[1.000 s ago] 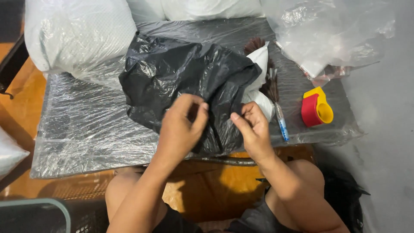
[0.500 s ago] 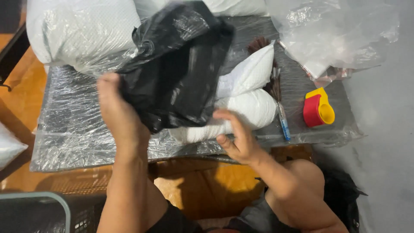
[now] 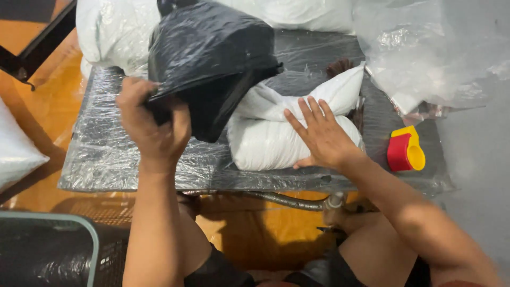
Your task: Folding a white padded item, sealing it with adhesive tape using a dispenser, and placing it inside a black plastic shipping bag.
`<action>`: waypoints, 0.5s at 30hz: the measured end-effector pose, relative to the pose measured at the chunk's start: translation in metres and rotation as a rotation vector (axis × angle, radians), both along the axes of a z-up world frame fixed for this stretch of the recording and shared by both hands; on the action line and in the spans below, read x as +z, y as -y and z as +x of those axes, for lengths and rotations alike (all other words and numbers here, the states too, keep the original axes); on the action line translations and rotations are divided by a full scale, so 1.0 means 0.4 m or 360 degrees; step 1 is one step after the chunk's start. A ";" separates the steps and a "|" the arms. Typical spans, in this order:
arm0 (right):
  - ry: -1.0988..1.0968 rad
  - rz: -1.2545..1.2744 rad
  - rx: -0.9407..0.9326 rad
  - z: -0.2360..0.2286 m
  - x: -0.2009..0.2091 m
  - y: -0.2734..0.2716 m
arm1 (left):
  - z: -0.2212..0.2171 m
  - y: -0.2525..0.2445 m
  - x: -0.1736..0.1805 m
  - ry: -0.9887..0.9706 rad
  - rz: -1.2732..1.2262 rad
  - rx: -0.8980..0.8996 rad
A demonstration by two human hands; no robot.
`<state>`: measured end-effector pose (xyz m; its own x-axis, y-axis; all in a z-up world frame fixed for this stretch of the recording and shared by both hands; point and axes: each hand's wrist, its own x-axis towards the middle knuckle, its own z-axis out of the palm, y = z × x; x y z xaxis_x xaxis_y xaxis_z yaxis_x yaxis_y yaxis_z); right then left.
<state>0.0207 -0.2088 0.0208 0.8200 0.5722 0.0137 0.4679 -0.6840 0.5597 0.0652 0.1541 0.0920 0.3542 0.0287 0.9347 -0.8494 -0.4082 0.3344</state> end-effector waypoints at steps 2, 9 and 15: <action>0.0059 0.0015 0.0070 0.003 0.042 -0.010 | 0.016 0.004 -0.002 -0.0100 0.0092 0.0046; -0.0293 0.0200 -0.0059 -0.025 0.091 0.022 | 0.067 0.011 -0.045 -0.0465 0.0376 0.0220; -0.0718 0.0546 -0.0132 -0.195 0.233 0.073 | 0.078 0.013 -0.086 -0.0869 0.0327 0.0188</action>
